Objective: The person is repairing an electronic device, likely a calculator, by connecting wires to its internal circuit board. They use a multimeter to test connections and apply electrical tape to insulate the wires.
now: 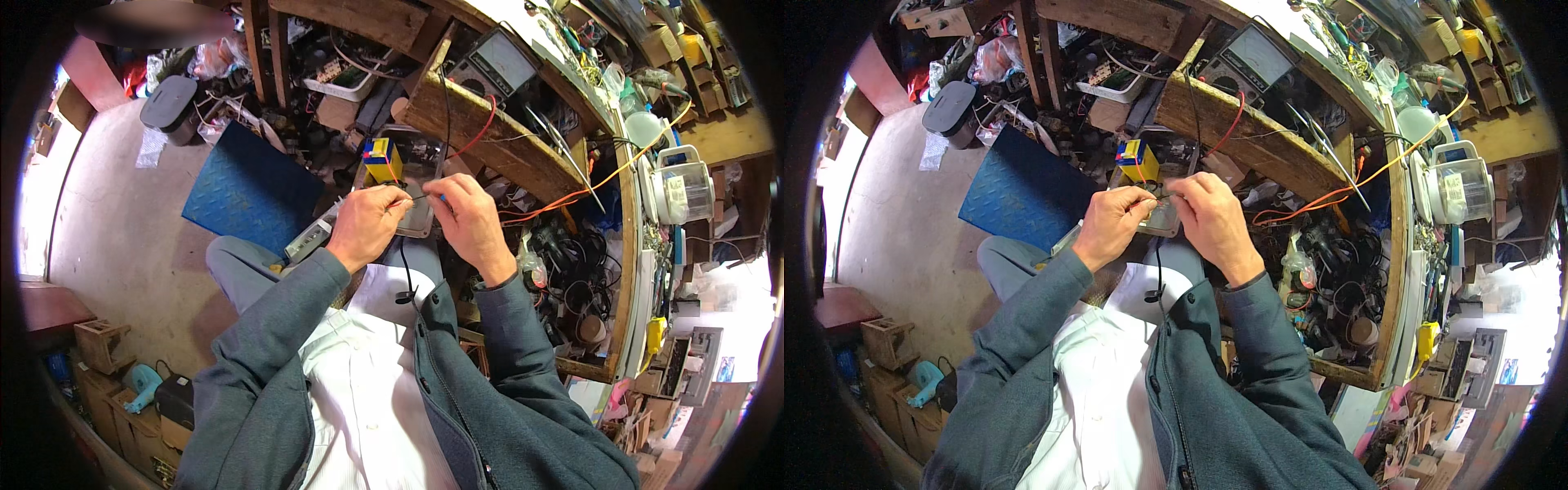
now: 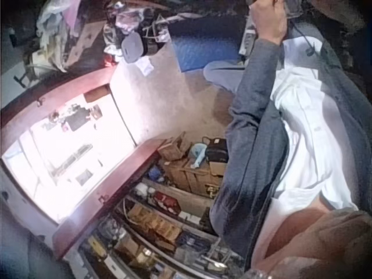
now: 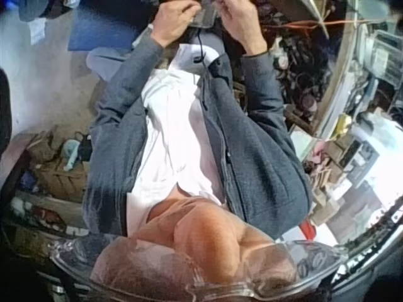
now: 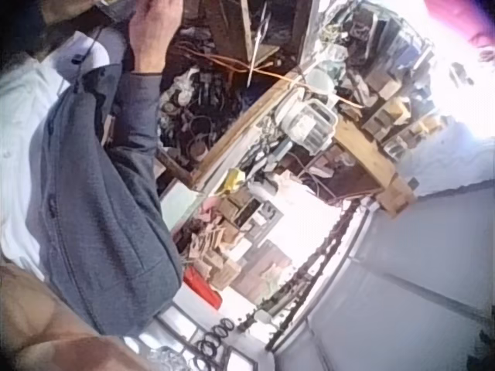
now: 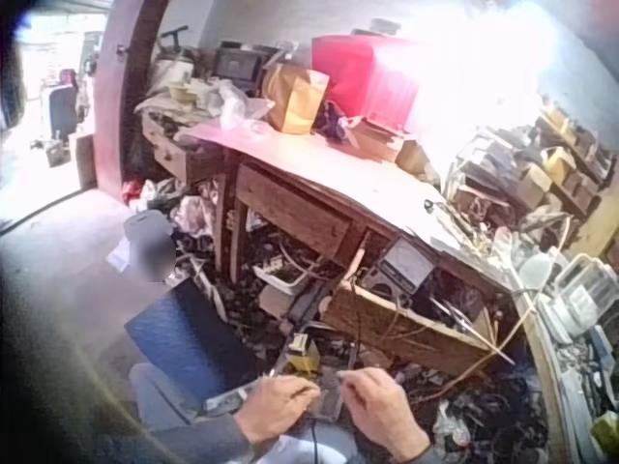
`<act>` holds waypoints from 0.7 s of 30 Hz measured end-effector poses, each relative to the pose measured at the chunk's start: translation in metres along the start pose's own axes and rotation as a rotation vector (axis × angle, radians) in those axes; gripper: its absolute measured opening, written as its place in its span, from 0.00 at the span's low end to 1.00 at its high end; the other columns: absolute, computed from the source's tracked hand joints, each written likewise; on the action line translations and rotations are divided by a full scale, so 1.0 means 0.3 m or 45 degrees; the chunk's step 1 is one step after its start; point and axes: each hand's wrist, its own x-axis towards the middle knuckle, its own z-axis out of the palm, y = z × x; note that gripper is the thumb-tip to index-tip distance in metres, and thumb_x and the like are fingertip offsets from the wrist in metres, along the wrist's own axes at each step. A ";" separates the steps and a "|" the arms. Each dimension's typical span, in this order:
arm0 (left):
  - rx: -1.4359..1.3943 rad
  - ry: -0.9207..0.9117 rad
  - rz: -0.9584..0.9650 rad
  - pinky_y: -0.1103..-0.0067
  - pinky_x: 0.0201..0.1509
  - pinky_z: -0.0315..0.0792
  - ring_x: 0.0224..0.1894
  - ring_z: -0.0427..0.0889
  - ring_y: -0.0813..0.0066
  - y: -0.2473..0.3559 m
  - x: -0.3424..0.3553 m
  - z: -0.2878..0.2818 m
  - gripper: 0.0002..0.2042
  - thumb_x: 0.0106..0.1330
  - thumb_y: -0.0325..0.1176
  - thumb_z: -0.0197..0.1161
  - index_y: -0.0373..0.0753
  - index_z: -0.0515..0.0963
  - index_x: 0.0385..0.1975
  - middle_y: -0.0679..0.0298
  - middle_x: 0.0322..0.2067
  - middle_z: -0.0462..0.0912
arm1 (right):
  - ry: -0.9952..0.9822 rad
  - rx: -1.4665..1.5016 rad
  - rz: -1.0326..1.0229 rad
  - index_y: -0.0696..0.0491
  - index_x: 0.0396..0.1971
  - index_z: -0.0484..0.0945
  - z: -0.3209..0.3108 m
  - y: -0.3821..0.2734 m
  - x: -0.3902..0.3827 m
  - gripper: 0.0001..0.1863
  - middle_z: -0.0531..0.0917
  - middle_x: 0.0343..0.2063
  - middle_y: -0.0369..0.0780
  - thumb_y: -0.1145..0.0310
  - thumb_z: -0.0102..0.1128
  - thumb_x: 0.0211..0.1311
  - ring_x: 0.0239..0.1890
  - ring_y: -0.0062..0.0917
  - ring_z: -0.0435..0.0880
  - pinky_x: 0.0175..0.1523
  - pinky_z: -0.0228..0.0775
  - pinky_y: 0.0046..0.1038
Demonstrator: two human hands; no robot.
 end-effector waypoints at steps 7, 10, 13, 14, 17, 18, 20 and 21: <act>-0.085 -0.009 -0.016 0.76 0.35 0.74 0.28 0.80 0.74 -0.004 -0.007 0.000 0.08 0.67 0.31 0.64 0.30 0.82 0.36 0.57 0.27 0.84 | -0.019 -0.238 0.025 0.55 0.34 0.76 0.053 -0.008 -0.005 0.06 0.77 0.31 0.44 0.76 0.62 0.58 0.37 0.40 0.79 0.43 0.74 0.40; -0.076 -0.039 -0.069 0.76 0.35 0.74 0.29 0.81 0.74 -0.005 -0.010 0.000 0.09 0.67 0.31 0.63 0.30 0.81 0.36 0.57 0.27 0.84 | 0.079 -0.444 0.139 0.54 0.34 0.75 0.063 0.038 -0.011 0.05 0.77 0.31 0.45 0.76 0.60 0.59 0.38 0.41 0.80 0.43 0.74 0.40; -0.104 -0.062 -0.128 0.75 0.35 0.74 0.29 0.82 0.73 0.000 -0.010 -0.010 0.09 0.68 0.32 0.62 0.30 0.81 0.35 0.56 0.26 0.84 | 0.081 -0.323 0.225 0.55 0.37 0.77 0.020 0.073 -0.018 0.06 0.79 0.34 0.45 0.77 0.60 0.59 0.41 0.43 0.80 0.45 0.75 0.39; -0.102 -0.064 -0.130 0.75 0.35 0.74 0.29 0.82 0.73 0.001 -0.008 -0.012 0.09 0.68 0.32 0.61 0.30 0.81 0.35 0.55 0.26 0.84 | 0.088 -0.237 0.173 0.55 0.38 0.77 0.010 0.065 -0.015 0.07 0.80 0.36 0.44 0.76 0.61 0.59 0.42 0.43 0.81 0.45 0.75 0.39; -0.074 -0.031 -0.055 0.75 0.35 0.74 0.29 0.82 0.73 -0.004 -0.002 -0.006 0.09 0.68 0.31 0.61 0.30 0.81 0.35 0.54 0.27 0.84 | -0.010 -0.142 -0.028 0.55 0.39 0.80 0.027 -0.004 -0.004 0.09 0.80 0.35 0.44 0.76 0.63 0.57 0.42 0.42 0.81 0.45 0.75 0.37; -0.067 -0.014 -0.008 0.75 0.35 0.74 0.29 0.82 0.73 -0.007 0.000 -0.002 0.09 0.68 0.31 0.61 0.30 0.81 0.35 0.54 0.27 0.84 | -0.029 -0.122 -0.061 0.55 0.37 0.79 0.052 -0.001 -0.010 0.07 0.78 0.33 0.44 0.75 0.64 0.57 0.39 0.41 0.80 0.43 0.73 0.39; -0.083 -0.014 0.005 0.75 0.35 0.74 0.29 0.82 0.73 -0.005 0.003 0.001 0.09 0.69 0.31 0.61 0.30 0.81 0.37 0.54 0.28 0.84 | -0.041 -0.159 -0.074 0.54 0.35 0.78 0.063 0.009 -0.013 0.06 0.76 0.31 0.43 0.74 0.64 0.57 0.36 0.40 0.78 0.41 0.71 0.39; -0.103 -0.022 0.001 0.76 0.35 0.74 0.28 0.82 0.73 0.001 0.006 0.000 0.09 0.69 0.31 0.61 0.30 0.81 0.37 0.54 0.28 0.84 | -0.035 -0.196 -0.077 0.54 0.34 0.77 0.052 0.008 -0.008 0.06 0.76 0.31 0.42 0.73 0.64 0.58 0.36 0.40 0.78 0.40 0.70 0.39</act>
